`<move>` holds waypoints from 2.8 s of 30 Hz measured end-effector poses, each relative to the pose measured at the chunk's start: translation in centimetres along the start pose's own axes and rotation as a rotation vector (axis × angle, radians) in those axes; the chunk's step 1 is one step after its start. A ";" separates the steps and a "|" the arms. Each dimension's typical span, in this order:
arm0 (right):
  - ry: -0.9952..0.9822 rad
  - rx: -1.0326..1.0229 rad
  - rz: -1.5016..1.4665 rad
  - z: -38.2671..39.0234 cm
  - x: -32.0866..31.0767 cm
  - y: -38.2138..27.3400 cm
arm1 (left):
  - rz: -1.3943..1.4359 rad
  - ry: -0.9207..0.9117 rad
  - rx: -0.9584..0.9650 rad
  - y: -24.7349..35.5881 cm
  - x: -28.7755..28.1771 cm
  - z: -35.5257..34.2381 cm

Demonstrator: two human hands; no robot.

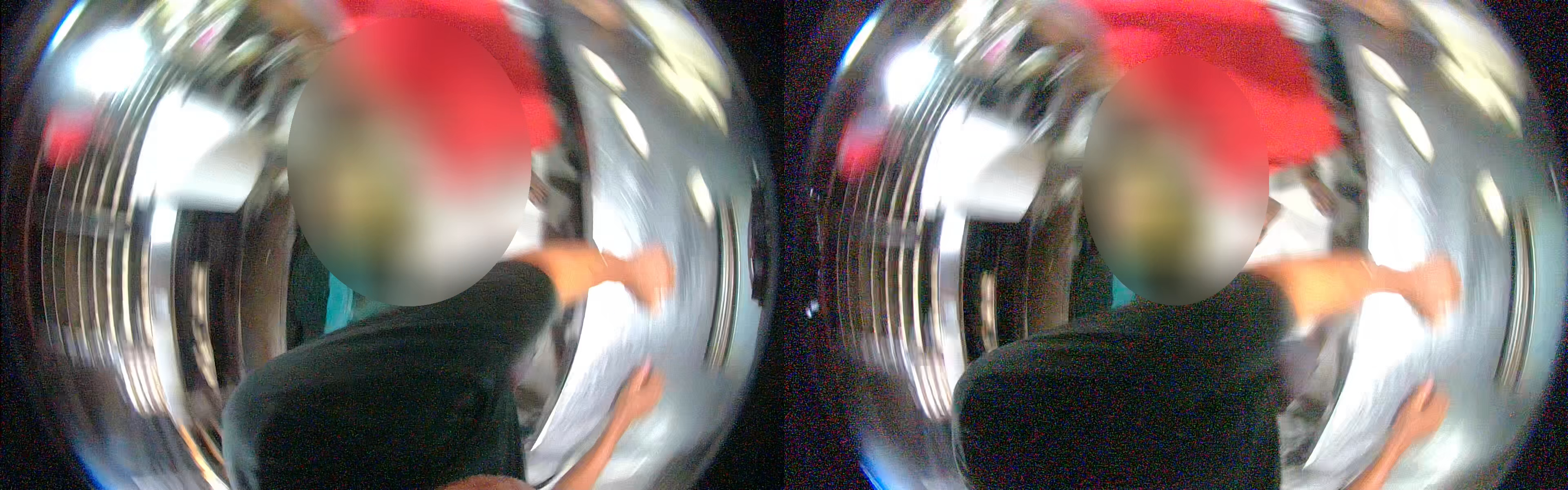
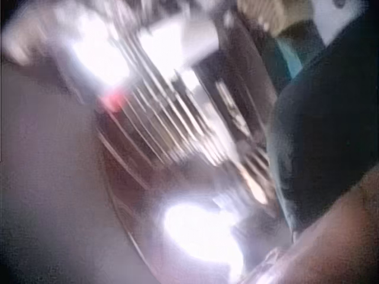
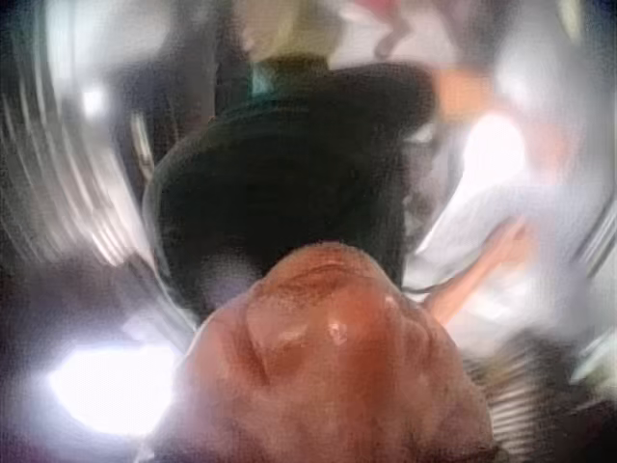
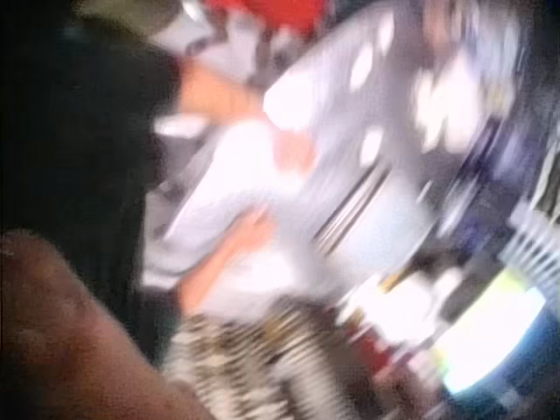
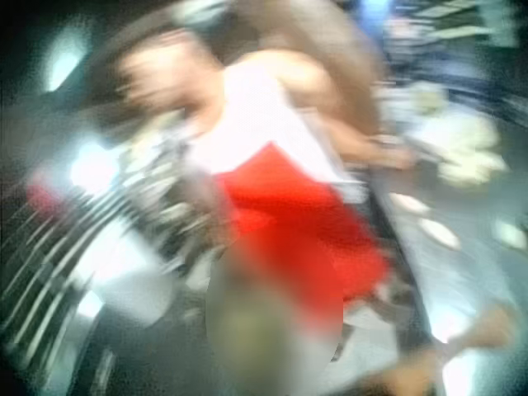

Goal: The person rolls dough by hand at a workstation, places the shaped dough onto metal trays, and slides the filled trays into a large oven.

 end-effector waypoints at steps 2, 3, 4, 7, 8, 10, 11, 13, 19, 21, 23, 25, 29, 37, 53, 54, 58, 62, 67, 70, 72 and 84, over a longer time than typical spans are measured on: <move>0.052 -0.070 0.210 2.6 -1.8 1.5 | -0.079 0.032 -0.004 1.5 -1.6 1.2; 0.088 -0.063 0.233 3.9 -3.2 1.2 | -0.106 0.014 0.005 2.8 -2.2 0.9; 0.067 -0.105 0.217 5.0 -3.6 -0.5 | -0.103 -0.017 0.012 4.9 -2.2 1.5; 0.006 -0.155 0.192 8.8 -5.9 -3.3 | -0.025 -0.035 0.036 9.0 -1.5 2.4; -0.004 -0.221 0.156 5.9 -5.4 -3.3 | -0.049 -0.014 0.013 6.6 -2.3 1.5; -0.031 -0.279 0.115 2.6 -4.2 -3.0 | -0.094 -0.021 -0.035 4.1 -2.8 1.3; -0.031 -0.284 0.111 1.9 -3.8 -2.6 | -0.087 -0.030 -0.040 4.3 -2.6 1.6; -0.034 -0.283 0.108 1.7 -3.3 -2.1 | -0.106 -0.125 -0.071 3.7 -2.0 1.5; -0.005 -0.261 0.106 2.2 -3.2 -0.2 | -0.042 -0.123 -0.089 2.9 -1.5 0.9; 0.039 -0.235 0.111 2.6 -3.4 0.2 | -0.039 -0.155 -0.061 2.8 -1.0 -0.1; 0.061 -0.230 0.127 2.6 -3.8 0.9 | -0.037 -0.213 -0.055 2.6 0.0 -0.4; 0.049 -0.276 0.158 2.8 -3.5 0.4 | -0.019 -0.177 -0.080 2.3 0.2 0.7; 0.074 -0.189 0.076 2.3 -4.2 -3.1 | -0.064 -0.061 -0.087 2.3 -1.0 0.9; -0.045 0.012 0.198 3.6 -2.5 2.0 | 0.078 -0.015 -0.051 2.7 -0.6 0.6; 0.068 0.126 0.151 -0.9 -1.3 0.4 | -0.059 -0.014 0.081 -0.6 -0.5 -1.4; 0.097 0.142 0.178 -2.0 -1.3 1.4 | -0.094 0.058 0.123 -1.4 -0.6 -2.5; 0.101 0.196 0.222 -0.2 -1.4 -0.6 | -0.104 -0.073 0.026 0.2 -1.5 0.2; 0.226 0.031 0.132 1.4 -2.1 -4.0 | -0.127 -0.214 0.051 0.8 -2.5 2.6; 0.021 0.142 0.183 -0.6 -1.0 -1.0 | -0.113 -0.107 0.152 0.9 -1.0 0.0; 0.013 0.152 0.225 -1.1 -1.5 -0.7 | -0.007 -0.478 0.043 0.6 0.3 -0.2; 0.146 0.091 0.250 -1.3 -1.8 -1.2 | -0.005 -0.580 -0.070 0.8 -0.6 -2.1; 0.008 0.284 0.355 -2.2 -0.9 2.2 | -0.284 -0.045 0.052 2.0 -0.7 -4.9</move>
Point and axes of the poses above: each hand's wrist, its own z-axis away from the middle knuckle, its own x-axis out of the palm, y = z × x, the point moved 9 cm from there along -z, towards the middle knuckle, and after that the axes turned 15 degrees about -z, right-handed, at the moved point
